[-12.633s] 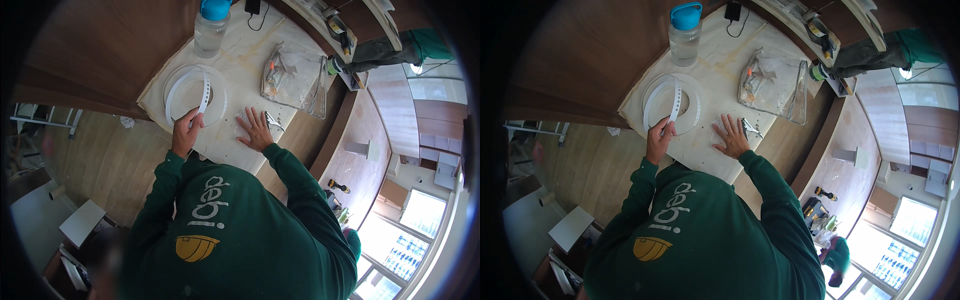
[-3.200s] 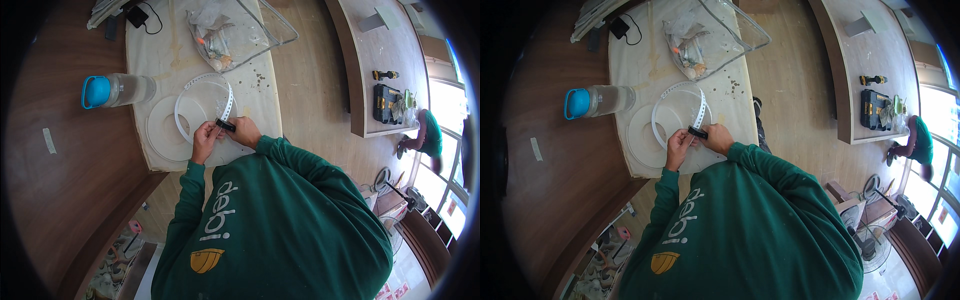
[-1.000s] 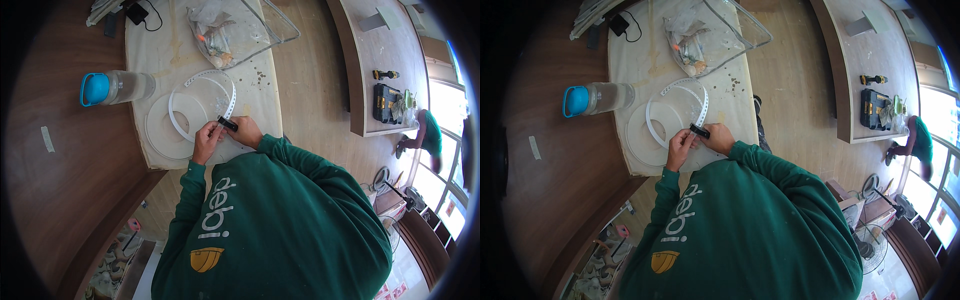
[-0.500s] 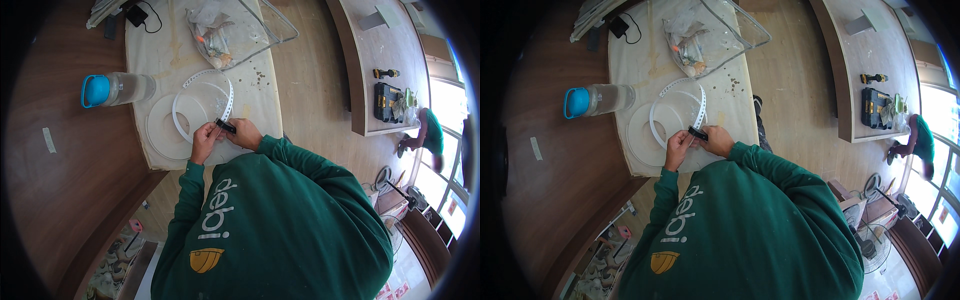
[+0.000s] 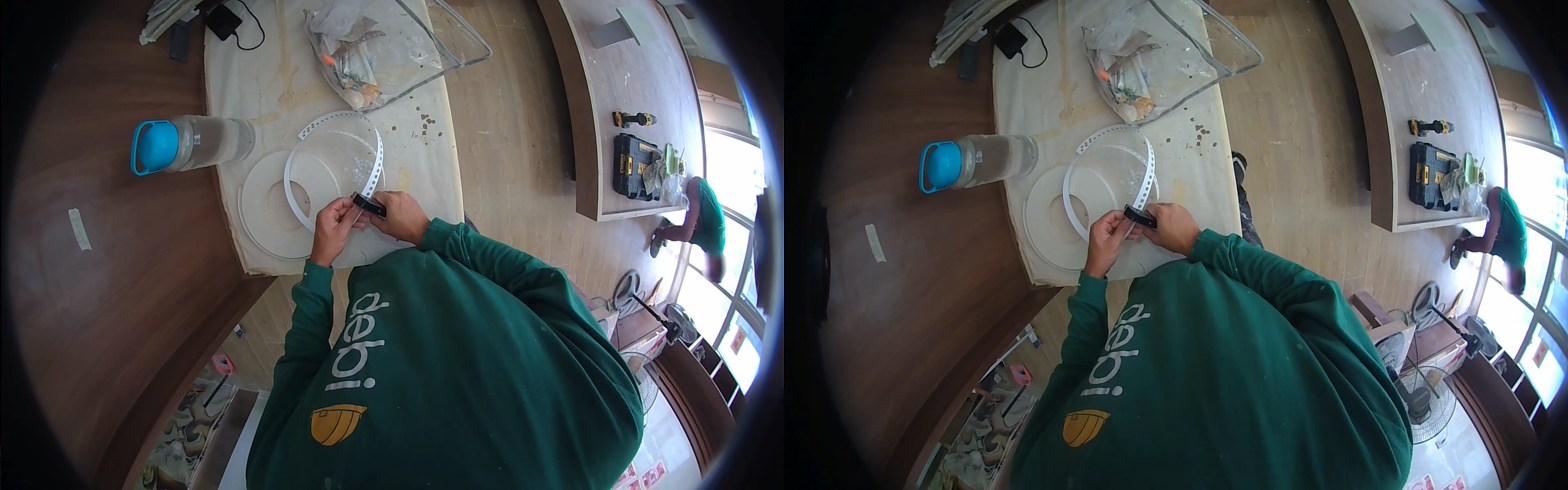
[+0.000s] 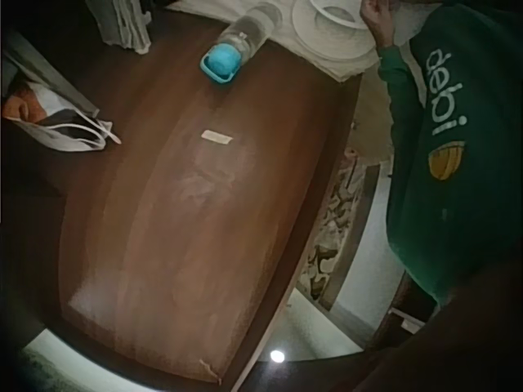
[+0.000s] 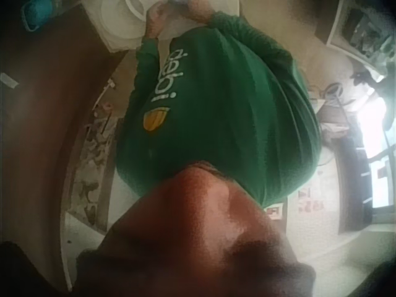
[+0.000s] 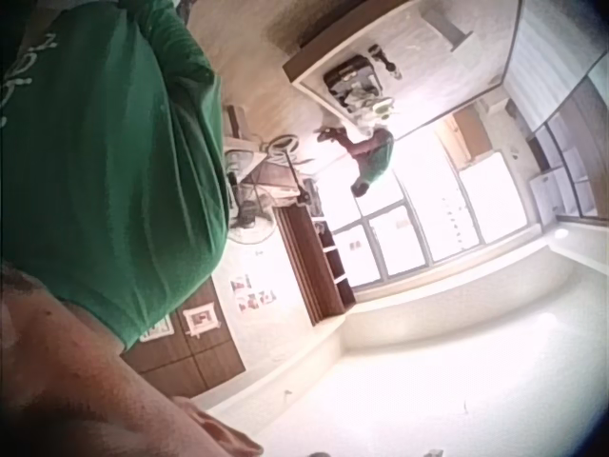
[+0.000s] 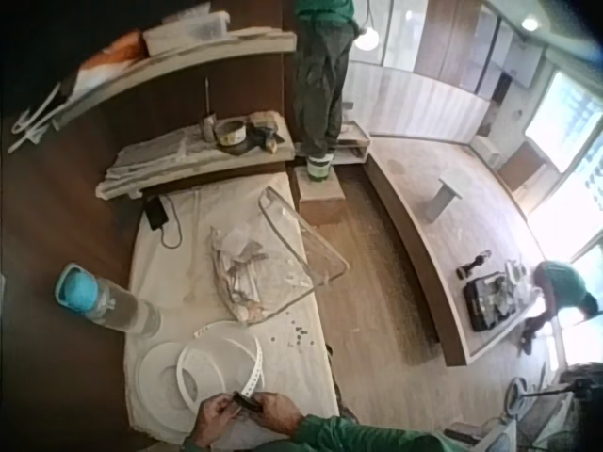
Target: The person uses a small black tool to cut a white LED strip on a workbench, then gathers small white plastic pieces from the table. The person repeats the cutting action on the LED strip multiple times while another person works in the background.
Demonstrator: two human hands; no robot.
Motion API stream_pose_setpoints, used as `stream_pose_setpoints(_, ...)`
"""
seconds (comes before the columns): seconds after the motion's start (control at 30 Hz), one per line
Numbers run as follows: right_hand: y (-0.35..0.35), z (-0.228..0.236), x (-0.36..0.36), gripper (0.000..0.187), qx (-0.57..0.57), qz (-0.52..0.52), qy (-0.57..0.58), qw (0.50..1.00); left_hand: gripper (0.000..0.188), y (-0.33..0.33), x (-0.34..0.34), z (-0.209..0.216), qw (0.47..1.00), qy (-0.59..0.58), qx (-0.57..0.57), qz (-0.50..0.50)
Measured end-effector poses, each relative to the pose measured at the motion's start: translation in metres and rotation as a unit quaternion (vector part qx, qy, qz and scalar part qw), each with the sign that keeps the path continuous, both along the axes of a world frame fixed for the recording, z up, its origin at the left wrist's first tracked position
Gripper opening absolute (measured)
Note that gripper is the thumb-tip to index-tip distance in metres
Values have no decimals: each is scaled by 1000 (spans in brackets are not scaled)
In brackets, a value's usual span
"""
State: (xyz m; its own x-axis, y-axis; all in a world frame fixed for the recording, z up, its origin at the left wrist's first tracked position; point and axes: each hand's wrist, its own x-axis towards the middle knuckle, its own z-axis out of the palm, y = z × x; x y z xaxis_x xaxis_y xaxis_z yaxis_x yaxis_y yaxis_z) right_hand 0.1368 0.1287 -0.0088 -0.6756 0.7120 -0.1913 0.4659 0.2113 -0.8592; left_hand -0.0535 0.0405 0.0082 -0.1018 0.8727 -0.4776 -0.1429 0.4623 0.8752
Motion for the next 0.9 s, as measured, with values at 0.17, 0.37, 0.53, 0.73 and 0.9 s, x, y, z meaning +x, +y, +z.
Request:
stream_pose_setpoints(0.17,-2,-17,-1,19,17,-11,-5,1000,17,1,1,-1,1000,1,-1,-1)
stream_pose_setpoints(0.37,0,-30,-4,18,27,-28,-18,999,17,9,4,0,1000,12,3,-3)
stream_pose_setpoints(0.53,1,-32,-4,17,35,-17,-37,999,16,6,4,-4,1000,8,6,5)
stream_pose_setpoints(0.73,-1,-25,1,23,26,-42,-5,999,18,-2,9,2,990,133,48,-29)
stream_pose_setpoints(0.9,0,-6,-1,26,18,-35,4,999,24,-15,-1,8,987,150,45,-44)
